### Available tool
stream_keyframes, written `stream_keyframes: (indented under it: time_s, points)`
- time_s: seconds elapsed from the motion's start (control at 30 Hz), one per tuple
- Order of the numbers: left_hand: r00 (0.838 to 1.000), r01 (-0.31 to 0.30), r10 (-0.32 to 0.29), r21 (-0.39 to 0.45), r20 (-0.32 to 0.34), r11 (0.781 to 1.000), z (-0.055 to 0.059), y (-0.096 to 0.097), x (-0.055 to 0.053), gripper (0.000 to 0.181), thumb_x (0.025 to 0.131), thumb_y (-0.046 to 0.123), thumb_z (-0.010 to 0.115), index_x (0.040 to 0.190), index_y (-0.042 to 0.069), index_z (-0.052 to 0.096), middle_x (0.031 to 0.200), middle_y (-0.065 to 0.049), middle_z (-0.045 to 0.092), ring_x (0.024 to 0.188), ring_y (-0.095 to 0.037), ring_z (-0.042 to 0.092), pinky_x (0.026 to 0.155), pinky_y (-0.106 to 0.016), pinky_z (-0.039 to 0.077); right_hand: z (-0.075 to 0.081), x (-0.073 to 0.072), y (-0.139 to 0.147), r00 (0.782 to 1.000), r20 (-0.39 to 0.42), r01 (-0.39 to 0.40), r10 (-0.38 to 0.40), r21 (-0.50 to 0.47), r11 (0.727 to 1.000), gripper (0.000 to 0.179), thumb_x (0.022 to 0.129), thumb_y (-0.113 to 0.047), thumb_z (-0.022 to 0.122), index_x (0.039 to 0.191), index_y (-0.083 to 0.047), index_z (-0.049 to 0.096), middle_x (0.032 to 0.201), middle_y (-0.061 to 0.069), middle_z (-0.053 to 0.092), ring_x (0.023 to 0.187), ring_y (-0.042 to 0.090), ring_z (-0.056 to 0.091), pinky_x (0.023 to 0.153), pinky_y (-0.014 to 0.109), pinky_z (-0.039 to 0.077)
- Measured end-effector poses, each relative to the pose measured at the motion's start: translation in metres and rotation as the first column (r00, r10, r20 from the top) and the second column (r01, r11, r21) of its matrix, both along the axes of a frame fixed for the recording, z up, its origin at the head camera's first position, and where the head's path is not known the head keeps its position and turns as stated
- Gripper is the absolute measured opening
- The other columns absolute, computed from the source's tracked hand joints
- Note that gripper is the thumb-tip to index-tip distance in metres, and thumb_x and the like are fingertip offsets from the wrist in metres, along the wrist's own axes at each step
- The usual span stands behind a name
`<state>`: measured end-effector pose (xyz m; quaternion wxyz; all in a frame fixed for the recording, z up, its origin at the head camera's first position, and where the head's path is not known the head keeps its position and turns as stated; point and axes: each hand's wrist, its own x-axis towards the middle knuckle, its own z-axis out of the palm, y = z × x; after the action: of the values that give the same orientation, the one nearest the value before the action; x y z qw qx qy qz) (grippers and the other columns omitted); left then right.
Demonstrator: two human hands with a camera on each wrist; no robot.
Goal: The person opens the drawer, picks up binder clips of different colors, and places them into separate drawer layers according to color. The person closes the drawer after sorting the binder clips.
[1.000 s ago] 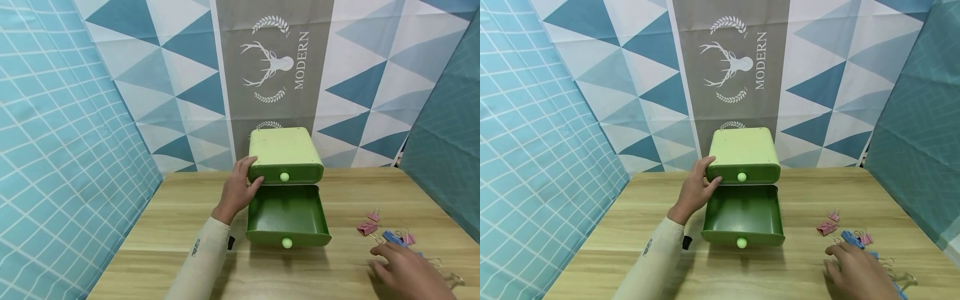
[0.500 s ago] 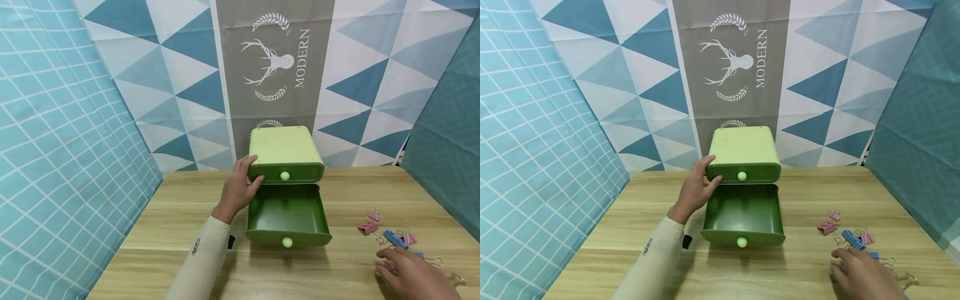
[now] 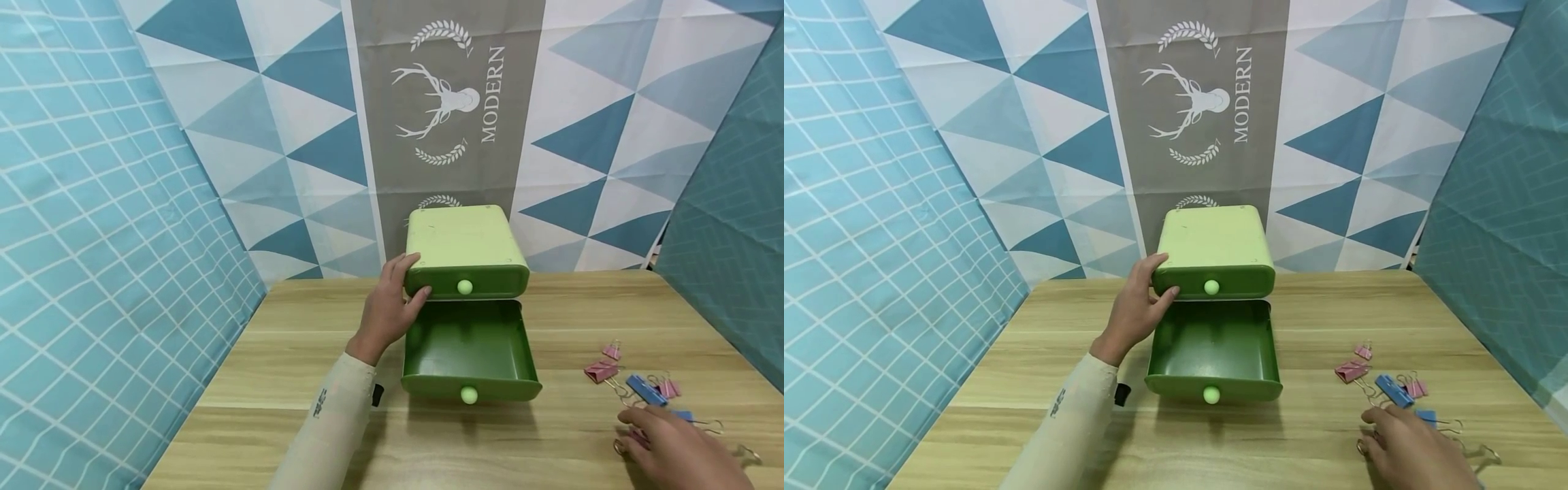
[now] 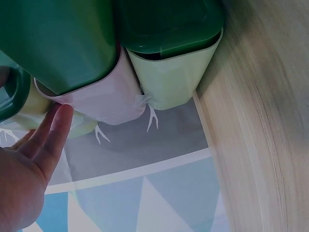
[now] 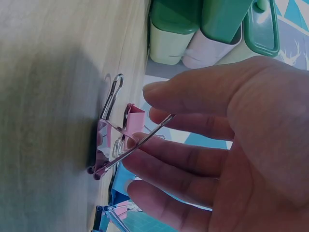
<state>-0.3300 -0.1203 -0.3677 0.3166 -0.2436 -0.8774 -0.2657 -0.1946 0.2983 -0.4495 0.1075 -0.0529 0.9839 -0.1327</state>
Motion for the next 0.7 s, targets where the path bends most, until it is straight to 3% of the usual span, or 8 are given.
stream_keyframes:
  time_s: [0.33,0.5,0.7]
  points:
    - [1.000,0.003,-0.003,0.002,0.001,1.000,0.001,0.000,0.000,0.062,0.099,0.034,0.064,0.153,0.024,0.035,0.150,-0.010,0.041,0.064,-0.010,0.056,0.056,-0.030,0.048,0.007,0.006,-0.005,0.991,-0.125,0.042,-0.048,-0.053,0.998,0.024,0.086,-0.020,0.077,0.098,0.000,0.069,0.083,0.002,0.059,0.072,0.019,0.053,0.062,0.043,0.049]
    - [1.000,0.006,-0.006,0.002,-0.010,1.000,0.000,0.000,-0.001,0.062,0.099,0.033,0.065,0.152,0.023,0.036,0.148,-0.011,0.042,0.063,-0.010,0.056,0.056,-0.030,0.048,0.006,0.007,-0.004,0.992,-0.072,0.095,-0.099,-0.063,0.993,0.027,0.087,-0.024,0.077,0.091,0.001,0.066,0.078,0.002,0.056,0.069,0.019,0.051,0.062,0.042,0.049]
    - [1.000,0.007,-0.007,0.007,0.005,1.000,0.000,0.000,0.000,0.062,0.099,0.033,0.065,0.152,0.023,0.036,0.149,-0.010,0.042,0.063,-0.010,0.056,0.056,-0.030,0.048,0.006,0.013,-0.005,0.989,-0.045,0.136,-0.139,-0.067,0.988,0.026,0.090,-0.022,0.074,0.075,-0.007,0.059,0.071,0.000,0.050,0.063,0.017,0.046,0.058,0.038,0.040]
